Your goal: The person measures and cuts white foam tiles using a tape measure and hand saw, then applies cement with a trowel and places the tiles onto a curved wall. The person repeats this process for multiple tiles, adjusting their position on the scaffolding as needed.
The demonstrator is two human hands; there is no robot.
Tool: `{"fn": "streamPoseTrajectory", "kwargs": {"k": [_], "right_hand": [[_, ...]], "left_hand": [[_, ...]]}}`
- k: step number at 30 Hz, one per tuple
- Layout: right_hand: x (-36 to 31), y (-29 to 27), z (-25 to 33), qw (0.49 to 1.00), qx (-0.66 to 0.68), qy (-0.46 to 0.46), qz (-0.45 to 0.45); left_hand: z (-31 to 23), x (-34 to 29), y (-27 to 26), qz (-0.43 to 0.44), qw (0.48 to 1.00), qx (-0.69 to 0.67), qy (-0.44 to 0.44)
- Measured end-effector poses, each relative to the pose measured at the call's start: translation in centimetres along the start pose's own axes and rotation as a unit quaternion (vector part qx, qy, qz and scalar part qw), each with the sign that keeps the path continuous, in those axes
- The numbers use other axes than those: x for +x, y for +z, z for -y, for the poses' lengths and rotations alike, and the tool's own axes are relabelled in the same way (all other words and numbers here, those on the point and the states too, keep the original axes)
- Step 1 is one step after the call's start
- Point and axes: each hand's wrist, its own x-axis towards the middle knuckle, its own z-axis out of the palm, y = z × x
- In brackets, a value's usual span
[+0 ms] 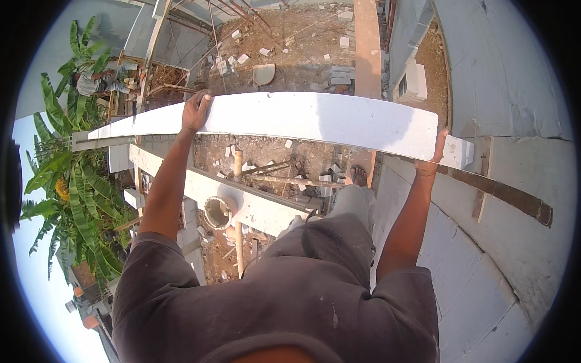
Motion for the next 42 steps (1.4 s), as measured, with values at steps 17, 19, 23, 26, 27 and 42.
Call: {"fn": "streamPoseTrajectory", "kwargs": {"k": [17,19,23,26,27,42], "right_hand": [[0.4,-2.1,-0.7,0.992,0.011,-0.061,0.114],[0.1,-1.4,-0.7,0.998,0.013,-0.037,0.055],[0.2,-0.6,-0.5,0.998,0.000,-0.030,0.053],[0.4,-1.6,-1.0,0.992,-0.019,-0.075,0.099],[0.4,-1.1,-0.9,0.998,0.013,-0.016,0.064],[-14.1,10.2,12.8,0.940,-0.254,-0.154,0.171]], "left_hand": [[3.0,-1.1,0.1,-0.028,0.989,0.146,0.017],[3.0,-1.1,-0.1,-0.028,0.990,0.135,0.021],[3.9,-1.6,0.0,-0.032,0.988,0.150,0.030],[3.0,-0.4,-0.2,-0.033,0.981,0.181,0.053],[3.2,-0.6,-0.4,-0.040,0.982,0.179,0.053],[3.4,-0.6,0.1,-0.015,0.979,0.194,0.056]]}}
